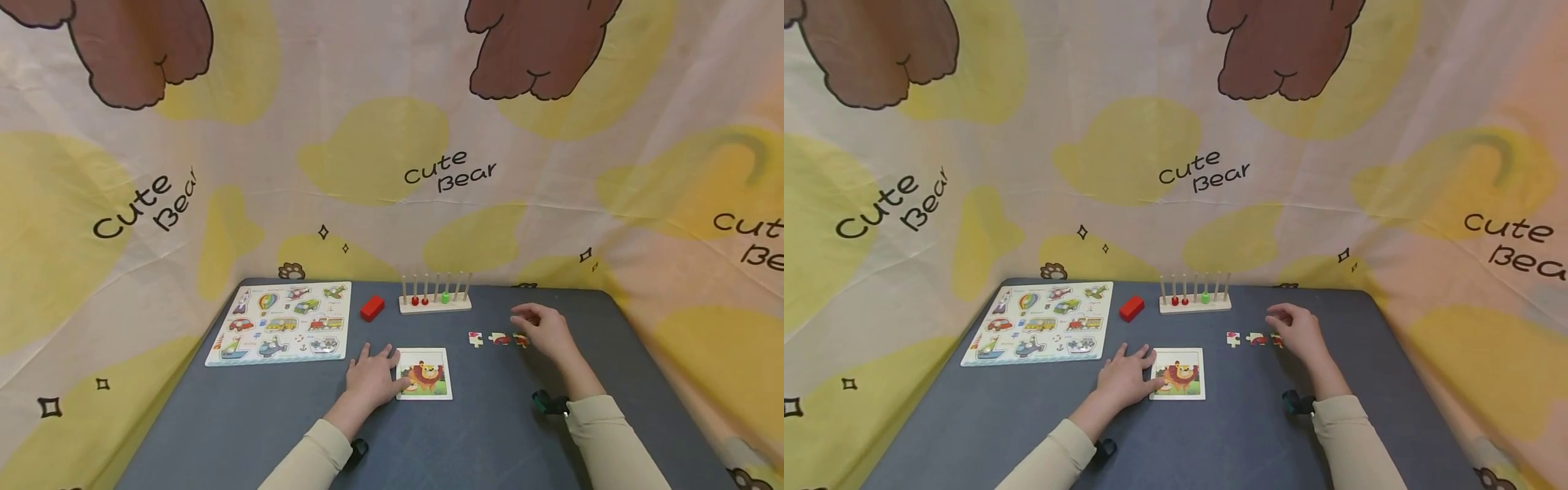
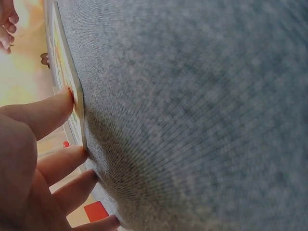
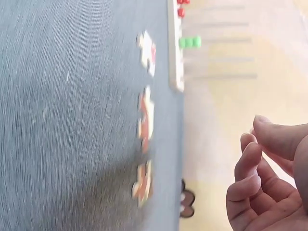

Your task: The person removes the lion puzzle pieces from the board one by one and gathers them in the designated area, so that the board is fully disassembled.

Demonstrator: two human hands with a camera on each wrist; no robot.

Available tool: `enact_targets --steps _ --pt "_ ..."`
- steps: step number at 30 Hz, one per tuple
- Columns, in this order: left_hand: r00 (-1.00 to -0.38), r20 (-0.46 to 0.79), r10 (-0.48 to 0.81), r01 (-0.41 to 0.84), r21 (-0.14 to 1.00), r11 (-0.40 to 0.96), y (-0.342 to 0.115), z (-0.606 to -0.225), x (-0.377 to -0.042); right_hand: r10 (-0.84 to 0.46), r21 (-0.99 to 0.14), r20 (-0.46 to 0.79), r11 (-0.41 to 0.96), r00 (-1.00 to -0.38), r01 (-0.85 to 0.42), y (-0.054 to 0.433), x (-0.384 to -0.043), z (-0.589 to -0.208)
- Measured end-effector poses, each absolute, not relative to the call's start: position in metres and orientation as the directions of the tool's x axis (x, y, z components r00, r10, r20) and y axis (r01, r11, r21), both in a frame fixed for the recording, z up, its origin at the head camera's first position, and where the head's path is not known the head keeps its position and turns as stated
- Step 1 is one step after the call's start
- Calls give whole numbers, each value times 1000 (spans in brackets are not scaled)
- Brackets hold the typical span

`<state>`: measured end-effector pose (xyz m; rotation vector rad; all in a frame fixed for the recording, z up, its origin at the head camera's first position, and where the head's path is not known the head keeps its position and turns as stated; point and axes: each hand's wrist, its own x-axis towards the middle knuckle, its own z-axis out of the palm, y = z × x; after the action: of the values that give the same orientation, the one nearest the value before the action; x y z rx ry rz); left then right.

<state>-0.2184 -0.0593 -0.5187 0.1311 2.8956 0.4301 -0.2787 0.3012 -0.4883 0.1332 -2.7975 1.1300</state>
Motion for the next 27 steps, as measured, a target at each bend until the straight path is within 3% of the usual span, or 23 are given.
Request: enact_targets --steps 7,27 --pt "-974 -181 140 79 306 949 -61 -516 -217 -38 -706 180 691 -983 -156 273 -273 -488" --pt "-965 -197 174 110 298 948 -64 -519 -215 -170 -788 117 583 -978 -195 189 -255 -506"
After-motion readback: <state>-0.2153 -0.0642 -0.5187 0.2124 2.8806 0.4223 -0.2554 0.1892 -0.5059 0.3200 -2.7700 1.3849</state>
